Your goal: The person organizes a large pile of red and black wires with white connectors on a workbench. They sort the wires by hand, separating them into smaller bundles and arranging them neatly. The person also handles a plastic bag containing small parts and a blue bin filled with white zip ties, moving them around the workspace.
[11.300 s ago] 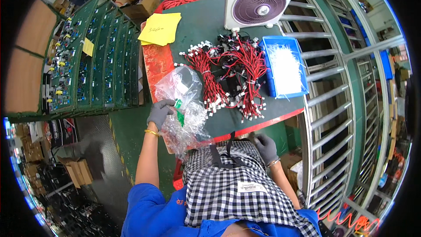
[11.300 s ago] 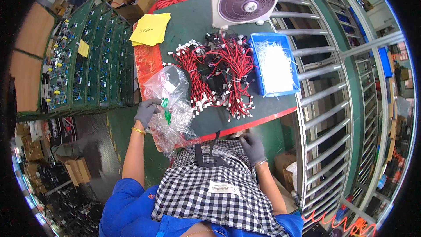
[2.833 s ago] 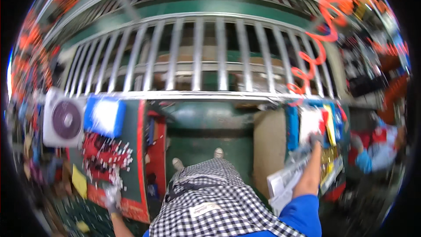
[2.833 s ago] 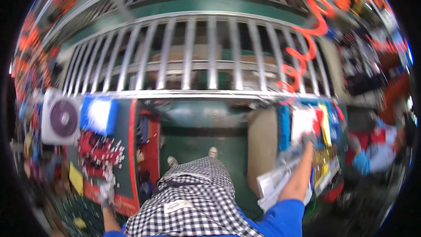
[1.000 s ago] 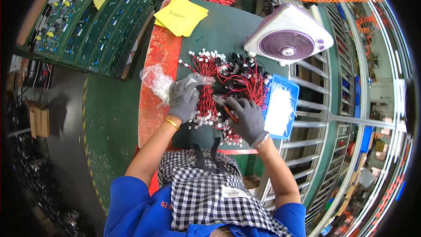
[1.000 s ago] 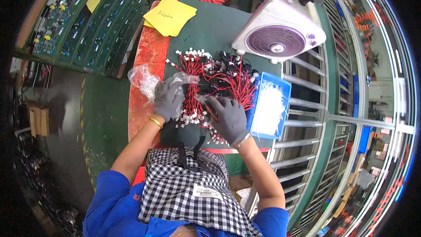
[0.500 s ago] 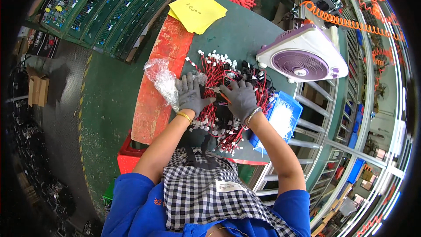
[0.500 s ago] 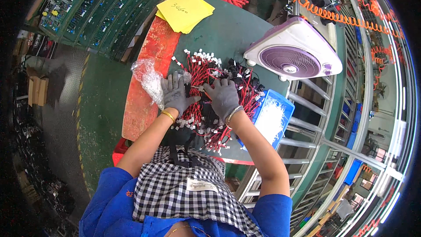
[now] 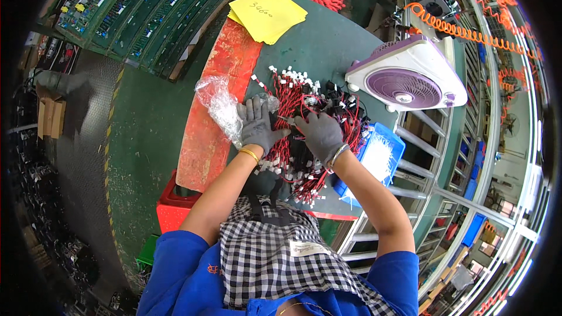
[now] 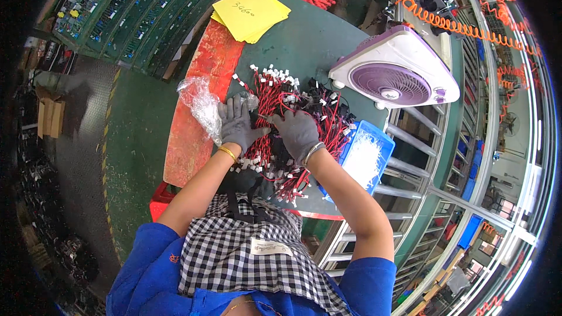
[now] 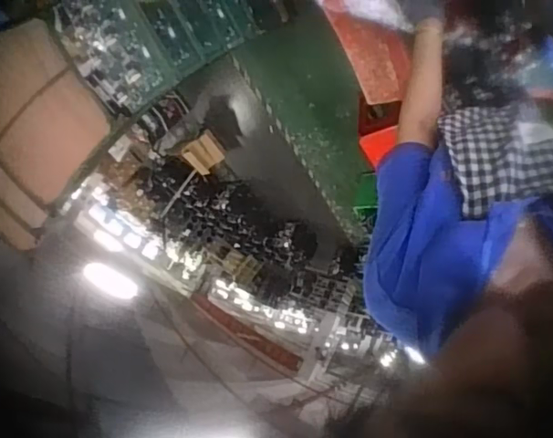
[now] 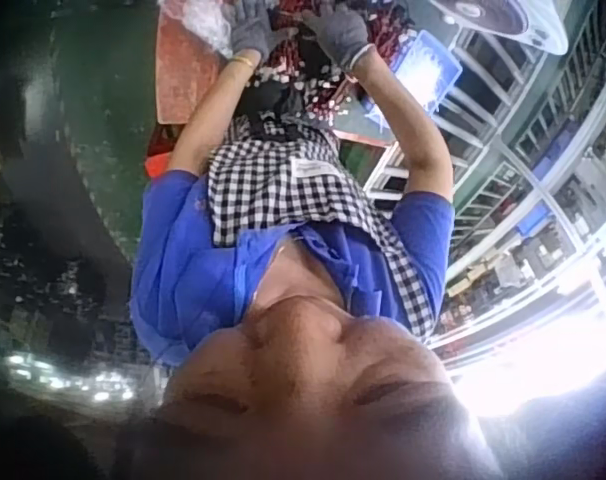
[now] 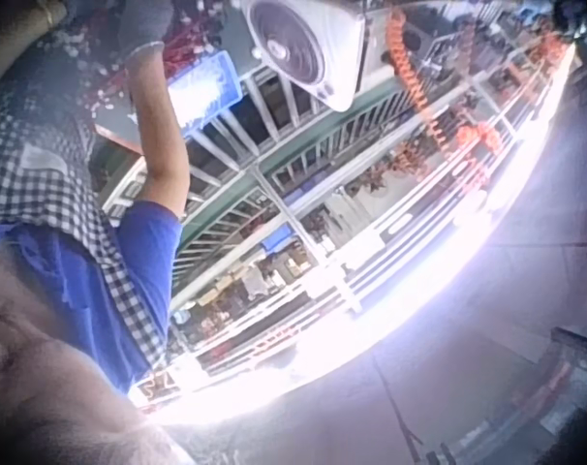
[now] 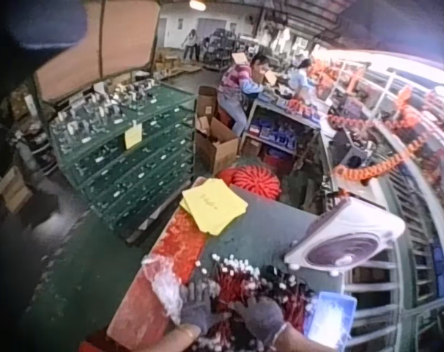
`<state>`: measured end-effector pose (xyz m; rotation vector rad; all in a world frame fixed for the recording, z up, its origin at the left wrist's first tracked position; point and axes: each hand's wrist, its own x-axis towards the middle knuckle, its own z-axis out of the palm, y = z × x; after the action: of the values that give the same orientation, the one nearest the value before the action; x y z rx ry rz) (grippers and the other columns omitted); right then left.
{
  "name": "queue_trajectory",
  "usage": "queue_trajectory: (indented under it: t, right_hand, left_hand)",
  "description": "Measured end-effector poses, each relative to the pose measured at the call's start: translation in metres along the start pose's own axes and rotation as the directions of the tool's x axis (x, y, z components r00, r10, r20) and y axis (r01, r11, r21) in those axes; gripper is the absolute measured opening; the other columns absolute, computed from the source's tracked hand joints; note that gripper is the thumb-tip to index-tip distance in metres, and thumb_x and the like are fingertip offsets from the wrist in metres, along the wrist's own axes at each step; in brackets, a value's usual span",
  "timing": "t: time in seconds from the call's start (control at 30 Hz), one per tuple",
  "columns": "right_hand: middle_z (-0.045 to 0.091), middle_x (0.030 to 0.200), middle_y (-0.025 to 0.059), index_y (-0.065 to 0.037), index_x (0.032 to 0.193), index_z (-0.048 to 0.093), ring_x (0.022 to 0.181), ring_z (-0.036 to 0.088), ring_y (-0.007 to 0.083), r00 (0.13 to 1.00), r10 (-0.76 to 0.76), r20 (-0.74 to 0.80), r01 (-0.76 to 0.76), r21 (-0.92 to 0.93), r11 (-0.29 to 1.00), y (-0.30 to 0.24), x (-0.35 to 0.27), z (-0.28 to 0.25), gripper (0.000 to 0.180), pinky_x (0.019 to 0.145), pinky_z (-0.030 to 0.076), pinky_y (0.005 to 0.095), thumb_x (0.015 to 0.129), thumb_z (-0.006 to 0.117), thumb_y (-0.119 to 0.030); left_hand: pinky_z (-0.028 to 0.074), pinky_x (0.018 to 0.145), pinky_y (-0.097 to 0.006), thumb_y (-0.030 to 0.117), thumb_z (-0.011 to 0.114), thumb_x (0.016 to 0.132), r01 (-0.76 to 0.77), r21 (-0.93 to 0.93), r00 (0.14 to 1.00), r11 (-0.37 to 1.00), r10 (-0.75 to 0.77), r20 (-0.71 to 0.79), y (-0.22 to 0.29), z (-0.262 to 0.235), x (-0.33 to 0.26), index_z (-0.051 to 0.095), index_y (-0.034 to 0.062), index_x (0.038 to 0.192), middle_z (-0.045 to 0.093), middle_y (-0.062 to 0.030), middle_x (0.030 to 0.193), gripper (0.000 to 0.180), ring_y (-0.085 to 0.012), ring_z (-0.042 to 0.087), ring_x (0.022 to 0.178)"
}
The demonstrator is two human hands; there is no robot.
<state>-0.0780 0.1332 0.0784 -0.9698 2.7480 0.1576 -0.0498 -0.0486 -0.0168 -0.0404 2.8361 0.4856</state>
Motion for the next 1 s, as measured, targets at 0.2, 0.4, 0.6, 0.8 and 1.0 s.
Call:
queue_trajectory:
  t: [0.2, 0.4, 0.6, 0.8, 1.0]
  right_hand:
    - [0.06, 0.093, 0.0101, -0.02, 0.125, 0.056, 0.084, 0.064, 0.0317, 1.0, 0.018, 0.01, -0.019, 0.209, 0.978, -0.024, -0.022, -0.057, 0.05, 0.068, 0.052, 0.042, 0.077, 0.067, -0.015]
    - [0.061, 0.093, 0.0101, -0.023, 0.117, 0.06, 0.088, 0.062, 0.0301, 0.977, 0.146, 0.154, -0.165, 0.117, 0.979, -0.018, -0.061, -0.077, 0.036, 0.071, 0.049, 0.043, 0.082, 0.063, -0.018]
    - [0.061, 0.097, 0.0081, -0.023, 0.116, 0.062, 0.097, 0.058, 0.0292, 0.975, 0.217, 0.054, -0.216, -0.023, 0.976, -0.004, -0.082, -0.051, 0.041, 0.078, 0.045, 0.043, 0.076, 0.07, -0.019]
    - [0.061, 0.092, 0.0079, -0.021, 0.107, 0.066, 0.092, 0.059, 0.027, 0.973, 0.124, 0.195, -0.129, 0.011, 0.992, -0.002, -0.088, -0.06, 0.024, 0.078, 0.043, 0.0398, 0.083, 0.063, -0.018]
    - [0.063, 0.095, 0.0116, -0.02, 0.113, 0.064, 0.092, 0.061, 0.0307, 0.931, 0.36, 0.061, -0.36, -0.019, 0.933, 0.011, -0.073, -0.047, 0.031, 0.074, 0.046, 0.0428, 0.082, 0.064, -0.019]
  left_hand:
    - [-0.006, 0.118, -0.057, 0.08, 0.054, 0.07, -0.003, -0.009, 0.999, 1.0, 0.003, 0.032, -0.005, 0.011, 0.007, 0.025, -0.0052, 0.149, 0.016, -0.0225, 0.159, 0.12, -0.0416, 0.004, 0.148]
    - [-0.006, 0.119, -0.054, 0.082, 0.051, 0.073, -0.037, -0.007, 0.999, 0.999, 0.037, 0.032, -0.009, 0.003, 0.002, 0.021, 0.0035, 0.153, 0.015, -0.0199, 0.16, 0.116, -0.0398, 0.006, 0.149]
    - [0.002, 0.119, -0.057, 0.061, 0.065, 0.078, -0.205, -0.08, 0.968, 0.976, 0.189, -0.166, 0.007, -0.021, -0.016, 0.031, 0.011, 0.151, 0.021, -0.0187, 0.158, 0.095, -0.0393, 0.013, 0.147]
    - [0.006, 0.119, -0.057, 0.057, 0.069, 0.076, -0.444, -0.077, 0.894, 0.893, 0.436, -0.097, 0.041, -0.01, -0.039, 0.043, 0.01, 0.142, 0.028, -0.0201, 0.153, 0.085, -0.0382, 0.02, 0.145]
    - [0.011, 0.117, -0.057, 0.043, 0.058, 0.089, -0.382, -0.009, 0.91, 0.924, 0.375, -0.176, 0.049, 0.016, -0.008, 0.047, 0.0097, 0.138, 0.041, -0.0175, 0.146, 0.06, -0.0313, 0.036, 0.139]
